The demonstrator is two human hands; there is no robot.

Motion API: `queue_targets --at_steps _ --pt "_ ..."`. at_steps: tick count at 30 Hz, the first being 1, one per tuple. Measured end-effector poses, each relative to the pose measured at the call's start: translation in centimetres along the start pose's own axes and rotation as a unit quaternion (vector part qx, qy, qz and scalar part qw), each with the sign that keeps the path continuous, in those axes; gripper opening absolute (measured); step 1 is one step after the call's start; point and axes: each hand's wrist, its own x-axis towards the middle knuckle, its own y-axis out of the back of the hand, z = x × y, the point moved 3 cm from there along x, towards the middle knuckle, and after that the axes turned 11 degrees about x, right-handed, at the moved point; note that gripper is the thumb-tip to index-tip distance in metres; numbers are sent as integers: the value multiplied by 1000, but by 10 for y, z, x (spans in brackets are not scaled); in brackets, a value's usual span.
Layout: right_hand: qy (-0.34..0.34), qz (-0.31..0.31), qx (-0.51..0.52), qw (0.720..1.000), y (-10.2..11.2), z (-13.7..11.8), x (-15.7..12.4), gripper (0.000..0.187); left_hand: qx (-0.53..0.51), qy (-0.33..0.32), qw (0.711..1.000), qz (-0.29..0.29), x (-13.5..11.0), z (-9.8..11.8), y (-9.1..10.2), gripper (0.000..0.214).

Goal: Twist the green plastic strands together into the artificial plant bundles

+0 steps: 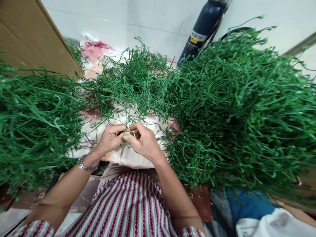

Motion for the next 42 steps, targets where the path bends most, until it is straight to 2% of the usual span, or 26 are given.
queue_targets --at_steps 4,7,10,13,17,22,24,26,28,31,33,38,40,42 --pt "-9 -54 -113 992 3 -1 2 23 140 -77 987 -13 1 6 -1 17" --pt "-23 -77 -98 992 0 7 1 30 177 -107 977 -58 3 5 2 21" --pt "-43 -78 15 996 -5 16 1 32 105 -97 981 -129 7 3 6 22" --pt "-67 -93 173 978 -11 19 -1 33 0 -59 983 -175 9 0 10 19" --pt "-84 -105 309 941 -16 13 -3 31 -123 2 972 -201 9 -4 11 18" --pt "-82 -131 389 908 -21 11 -6 30 -234 52 943 -233 4 -9 10 26" --pt "-73 -112 427 895 -18 11 -7 33 -267 51 934 -233 3 -11 11 31" --pt "-36 -65 455 887 -10 9 -5 33 -293 52 931 -210 3 -12 13 34" --pt "12 -16 426 904 -2 6 -2 32 -287 66 941 -166 5 -12 15 33" --pt "63 28 273 960 3 2 0 30 -241 104 959 -108 10 -10 15 28" --pt "74 54 188 978 3 2 -1 28 -231 132 960 -92 10 -10 13 24" --pt "72 110 39 990 3 0 -8 15 -241 161 951 -106 8 -14 10 16" --pt "87 109 -18 990 3 -4 -9 13 -241 157 954 -81 8 -16 10 13" --pt "87 80 -48 992 0 -7 -8 12 -232 152 959 -54 9 -16 10 13"
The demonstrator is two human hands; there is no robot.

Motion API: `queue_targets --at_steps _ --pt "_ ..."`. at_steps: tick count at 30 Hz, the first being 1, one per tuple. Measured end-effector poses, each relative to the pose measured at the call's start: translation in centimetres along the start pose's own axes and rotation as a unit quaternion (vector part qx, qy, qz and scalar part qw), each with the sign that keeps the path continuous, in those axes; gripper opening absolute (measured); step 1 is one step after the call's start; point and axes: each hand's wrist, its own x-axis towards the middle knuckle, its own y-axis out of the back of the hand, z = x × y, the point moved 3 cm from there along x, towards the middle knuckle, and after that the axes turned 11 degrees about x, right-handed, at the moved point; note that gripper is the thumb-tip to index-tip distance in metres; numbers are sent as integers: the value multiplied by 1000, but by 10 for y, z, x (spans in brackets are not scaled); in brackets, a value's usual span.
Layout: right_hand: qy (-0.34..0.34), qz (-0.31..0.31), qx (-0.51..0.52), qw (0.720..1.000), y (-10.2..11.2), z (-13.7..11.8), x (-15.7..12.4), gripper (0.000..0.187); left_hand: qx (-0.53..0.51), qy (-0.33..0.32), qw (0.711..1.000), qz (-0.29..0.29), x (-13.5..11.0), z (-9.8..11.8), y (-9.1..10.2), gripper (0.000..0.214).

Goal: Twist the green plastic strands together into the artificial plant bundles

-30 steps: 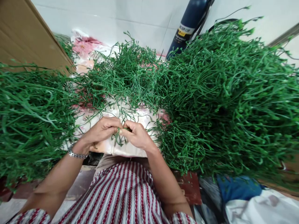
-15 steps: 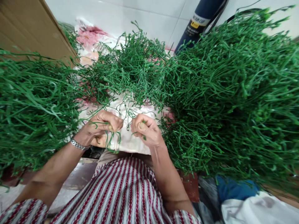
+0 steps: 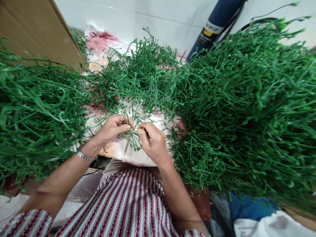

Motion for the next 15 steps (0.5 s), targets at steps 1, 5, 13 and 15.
queue_targets --at_steps 1,5,13,15 --pt "-5 -18 -8 1000 -2 0 0 11 7 -5 1000 5 0 0 -1 13" --pt "-29 -73 -25 997 -12 7 0 11 56 -62 996 17 -2 4 -6 12" --pt "-57 -29 54 997 -10 16 -6 13 -2 -24 997 -73 -6 3 -7 26" --pt "-58 -25 60 996 -8 15 -6 15 5 -7 993 -116 -7 2 -8 27"
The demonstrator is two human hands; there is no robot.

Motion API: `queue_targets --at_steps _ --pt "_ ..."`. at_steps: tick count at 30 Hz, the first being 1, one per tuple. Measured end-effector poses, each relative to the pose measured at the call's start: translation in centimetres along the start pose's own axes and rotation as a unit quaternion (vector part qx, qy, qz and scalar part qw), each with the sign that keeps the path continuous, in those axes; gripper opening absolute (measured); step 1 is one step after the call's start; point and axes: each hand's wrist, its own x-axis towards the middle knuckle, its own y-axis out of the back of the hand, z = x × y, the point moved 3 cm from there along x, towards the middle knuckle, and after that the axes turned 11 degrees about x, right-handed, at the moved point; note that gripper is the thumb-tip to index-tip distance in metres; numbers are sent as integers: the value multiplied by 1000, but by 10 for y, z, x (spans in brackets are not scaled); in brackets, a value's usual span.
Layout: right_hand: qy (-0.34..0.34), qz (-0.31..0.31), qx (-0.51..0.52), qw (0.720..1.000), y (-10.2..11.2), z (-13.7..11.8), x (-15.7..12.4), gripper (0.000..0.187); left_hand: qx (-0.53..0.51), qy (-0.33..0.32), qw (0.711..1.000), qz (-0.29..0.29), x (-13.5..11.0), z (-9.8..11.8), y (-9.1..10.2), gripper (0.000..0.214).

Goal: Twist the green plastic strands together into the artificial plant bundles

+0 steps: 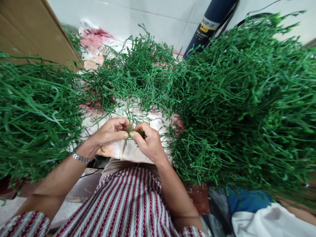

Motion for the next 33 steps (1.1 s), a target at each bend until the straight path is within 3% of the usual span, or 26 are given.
queue_targets --at_steps 3,7,13,16,20,24,28,33 --pt "-2 -13 16 1000 2 1 0 16 65 11 998 -24 -1 0 -1 26" --pt "-10 -68 56 996 3 2 0 18 122 8 992 -10 -1 -1 -1 29" --pt "13 -152 42 987 1 -3 -1 20 101 -6 993 -66 -2 3 -3 34" --pt "18 -157 59 986 -1 -4 -3 19 98 -18 990 -103 -4 5 -4 37" --pt "2 -143 91 985 -2 -3 -5 18 85 -10 991 -101 -5 3 -4 38" --pt "-7 -176 112 978 -4 -4 -6 21 51 1 990 -128 -6 3 -6 37" --pt "-32 -207 203 956 -7 -3 -6 25 6 33 987 -157 -11 8 -8 34" --pt "-117 -209 371 897 -16 8 -11 27 -69 49 982 -170 -13 5 -8 30"
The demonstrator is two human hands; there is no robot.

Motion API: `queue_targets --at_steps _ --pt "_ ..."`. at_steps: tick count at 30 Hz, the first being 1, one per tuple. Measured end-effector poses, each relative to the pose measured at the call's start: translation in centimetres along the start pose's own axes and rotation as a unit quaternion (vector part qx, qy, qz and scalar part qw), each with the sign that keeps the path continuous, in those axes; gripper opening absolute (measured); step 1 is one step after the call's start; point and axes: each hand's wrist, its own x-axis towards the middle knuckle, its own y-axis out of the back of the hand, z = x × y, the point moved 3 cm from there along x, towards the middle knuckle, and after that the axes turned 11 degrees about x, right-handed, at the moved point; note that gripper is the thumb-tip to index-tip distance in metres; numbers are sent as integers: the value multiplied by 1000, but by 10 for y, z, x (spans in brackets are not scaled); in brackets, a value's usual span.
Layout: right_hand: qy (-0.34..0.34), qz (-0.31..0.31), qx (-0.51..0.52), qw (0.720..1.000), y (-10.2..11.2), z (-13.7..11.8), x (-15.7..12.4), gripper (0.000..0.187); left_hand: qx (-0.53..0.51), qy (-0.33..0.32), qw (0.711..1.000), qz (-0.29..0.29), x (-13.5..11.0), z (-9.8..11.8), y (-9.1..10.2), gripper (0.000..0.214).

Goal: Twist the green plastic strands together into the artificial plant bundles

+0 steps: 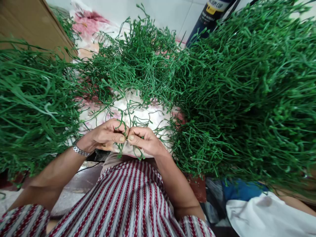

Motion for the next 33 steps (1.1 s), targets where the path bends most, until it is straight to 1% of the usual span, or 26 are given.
queue_targets --at_steps 2,3,5,8,11,13,16,19,23,26,28,30,33 --pt "-14 21 23 999 1 3 0 28 -7 -11 1000 2 2 -5 2 32" --pt "-15 33 13 999 2 3 0 29 -7 -15 1000 14 3 -8 3 34" --pt "-1 61 -42 997 4 -1 0 30 3 -23 999 49 5 -12 6 36" --pt "35 97 -148 984 7 -11 -1 35 42 -47 993 97 7 -12 8 37" --pt "67 128 -229 963 7 -19 -3 37 86 -62 987 120 7 -10 8 37" --pt "81 142 -269 949 6 -23 -4 34 105 -60 984 130 7 -10 7 38" --pt "83 122 -326 934 3 -25 -5 25 114 -57 982 136 8 -10 8 41" --pt "78 88 -376 919 1 -24 -3 21 108 -54 986 116 9 -10 7 45" --pt "79 48 -387 917 1 -24 -2 22 100 -49 992 65 8 -7 5 43" --pt "91 43 -381 919 2 -25 -3 26 125 -40 991 41 8 -5 3 35" --pt "95 46 -371 923 2 -25 -3 30 156 -23 986 46 8 -5 3 31" --pt "90 53 -360 927 3 -23 -3 33 179 0 982 63 8 -8 2 31" --pt "71 64 -348 933 5 -19 -4 34 165 14 982 88 7 -11 2 34"
